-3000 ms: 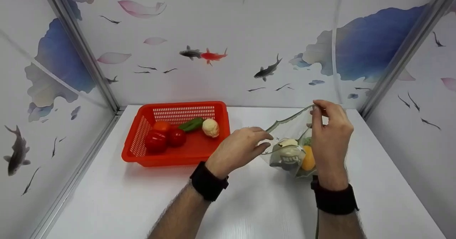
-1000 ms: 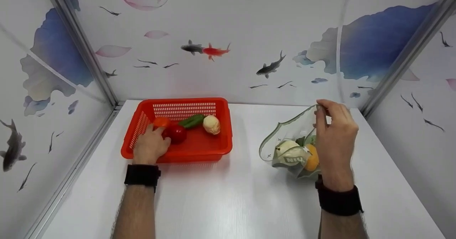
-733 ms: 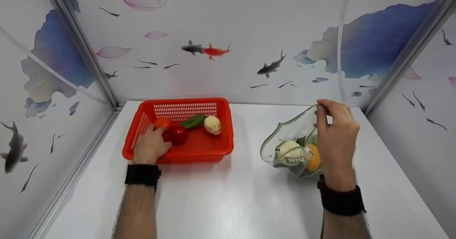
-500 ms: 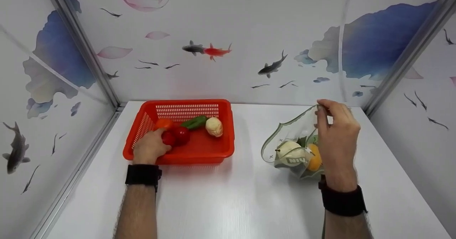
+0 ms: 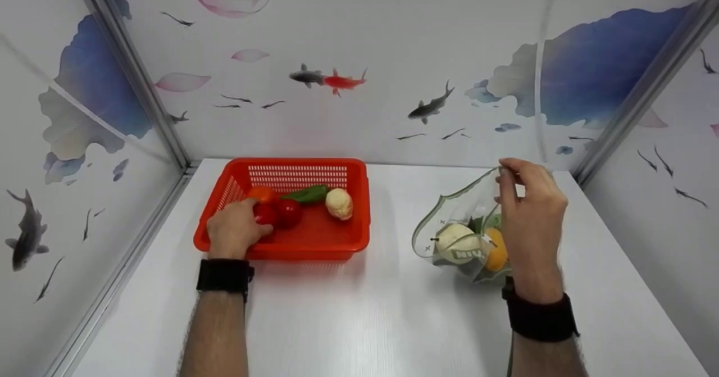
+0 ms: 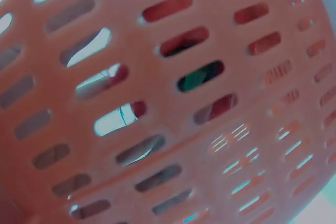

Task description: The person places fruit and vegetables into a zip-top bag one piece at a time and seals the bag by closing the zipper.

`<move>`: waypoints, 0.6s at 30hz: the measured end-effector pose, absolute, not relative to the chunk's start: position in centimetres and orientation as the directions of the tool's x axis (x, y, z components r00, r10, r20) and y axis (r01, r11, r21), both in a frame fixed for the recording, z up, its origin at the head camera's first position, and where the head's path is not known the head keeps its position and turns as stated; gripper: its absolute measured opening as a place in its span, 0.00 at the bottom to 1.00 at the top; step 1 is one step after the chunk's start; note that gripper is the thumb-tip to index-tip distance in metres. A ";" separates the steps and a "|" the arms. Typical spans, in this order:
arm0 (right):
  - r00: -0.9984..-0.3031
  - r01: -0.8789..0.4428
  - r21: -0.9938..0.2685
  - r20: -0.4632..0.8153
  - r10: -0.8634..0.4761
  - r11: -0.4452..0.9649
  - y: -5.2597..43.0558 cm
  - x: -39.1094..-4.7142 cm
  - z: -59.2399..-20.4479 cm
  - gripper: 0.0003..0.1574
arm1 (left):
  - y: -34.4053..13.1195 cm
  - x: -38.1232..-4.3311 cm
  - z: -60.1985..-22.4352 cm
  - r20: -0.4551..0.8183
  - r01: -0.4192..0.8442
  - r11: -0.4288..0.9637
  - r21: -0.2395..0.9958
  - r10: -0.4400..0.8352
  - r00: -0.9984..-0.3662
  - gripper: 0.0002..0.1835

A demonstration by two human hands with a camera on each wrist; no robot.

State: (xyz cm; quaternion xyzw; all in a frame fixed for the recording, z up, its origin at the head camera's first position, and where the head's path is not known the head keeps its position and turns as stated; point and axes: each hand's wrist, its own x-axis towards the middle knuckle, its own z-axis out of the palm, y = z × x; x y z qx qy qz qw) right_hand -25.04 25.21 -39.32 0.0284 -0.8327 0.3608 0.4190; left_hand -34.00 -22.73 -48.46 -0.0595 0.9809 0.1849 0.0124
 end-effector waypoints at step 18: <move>-0.656 -0.355 -0.592 0.709 0.259 0.723 25.3 -25.2 -39.3 0.14 | -22.1 -33.5 -46.3 0.127 -0.064 0.944 0.324 -0.110 -0.986 0.44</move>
